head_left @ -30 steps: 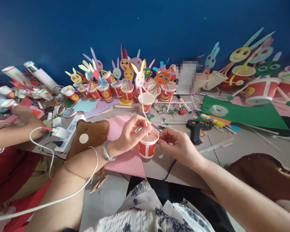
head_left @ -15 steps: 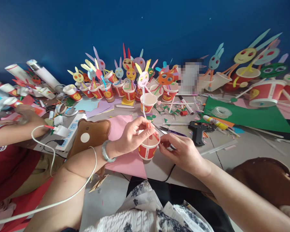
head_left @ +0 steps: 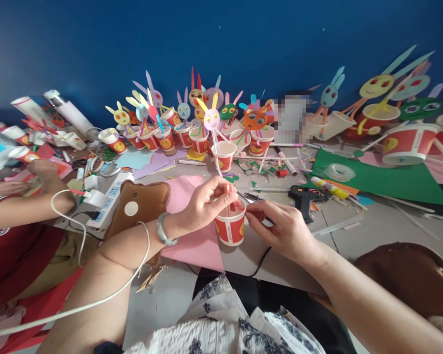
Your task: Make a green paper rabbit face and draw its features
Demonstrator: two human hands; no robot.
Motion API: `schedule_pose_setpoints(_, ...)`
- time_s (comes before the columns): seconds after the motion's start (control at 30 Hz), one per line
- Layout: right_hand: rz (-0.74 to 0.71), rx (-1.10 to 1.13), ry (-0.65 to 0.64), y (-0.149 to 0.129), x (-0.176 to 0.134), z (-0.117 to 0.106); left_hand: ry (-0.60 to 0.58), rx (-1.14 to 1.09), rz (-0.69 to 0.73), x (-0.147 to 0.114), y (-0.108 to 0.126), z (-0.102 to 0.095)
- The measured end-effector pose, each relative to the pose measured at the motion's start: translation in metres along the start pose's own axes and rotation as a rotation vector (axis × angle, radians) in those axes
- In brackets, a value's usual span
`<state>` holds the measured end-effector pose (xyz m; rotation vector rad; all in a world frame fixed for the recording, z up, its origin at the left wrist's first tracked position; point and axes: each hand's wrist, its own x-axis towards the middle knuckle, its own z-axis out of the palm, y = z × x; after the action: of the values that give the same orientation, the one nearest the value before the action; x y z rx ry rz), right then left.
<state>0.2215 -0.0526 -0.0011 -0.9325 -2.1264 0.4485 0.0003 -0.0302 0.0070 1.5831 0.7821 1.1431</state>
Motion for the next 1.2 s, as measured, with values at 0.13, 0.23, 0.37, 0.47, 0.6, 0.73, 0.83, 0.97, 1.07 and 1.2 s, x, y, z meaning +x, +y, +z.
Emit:
schedule_pose_setpoints(0.13,0.091,-0.017,0.076,0.0,-0.002,0.002,-0.072,-0.15,-0.059,0.006,0.004,-0.005)
schedule_pose_setpoints(0.23,0.099,-0.047,0.096,0.001,-0.004,0.004,-0.138,-0.159,-0.095,0.009,0.009,-0.006)
schedule_pose_setpoints(0.37,-0.001,-0.059,0.094,0.003,-0.003,0.006,-0.142,-0.135,-0.089,0.011,0.011,-0.006)
schedule_pose_setpoints(0.47,-0.088,-0.082,0.073,0.004,-0.002,0.005,-0.147,-0.102,-0.073,0.012,0.01,-0.007)
schedule_pose_setpoints(0.6,-0.189,-0.146,0.027,0.009,-0.002,0.003,-0.166,-0.077,-0.072,0.012,0.008,-0.009)
schedule_pose_setpoints(0.73,-0.345,-0.211,-0.017,0.014,-0.002,0.0,-0.201,-0.063,-0.129,0.01,0.003,-0.009)
schedule_pose_setpoints(0.83,-0.377,-0.214,-0.031,0.015,-0.002,-0.001,-0.209,-0.063,-0.171,0.01,0.0,-0.008)
schedule_pose_setpoints(0.97,-0.201,-0.111,-0.004,0.011,0.002,-0.003,-0.155,-0.045,-0.124,0.012,0.002,-0.008)
schedule_pose_setpoints(1.07,-0.074,-0.036,0.039,0.008,0.005,-0.003,-0.153,-0.035,-0.076,0.012,0.004,-0.009)
schedule_pose_setpoints(1.2,0.039,-0.04,0.081,0.006,0.003,0.001,-0.173,0.031,-0.016,0.01,0.003,-0.01)
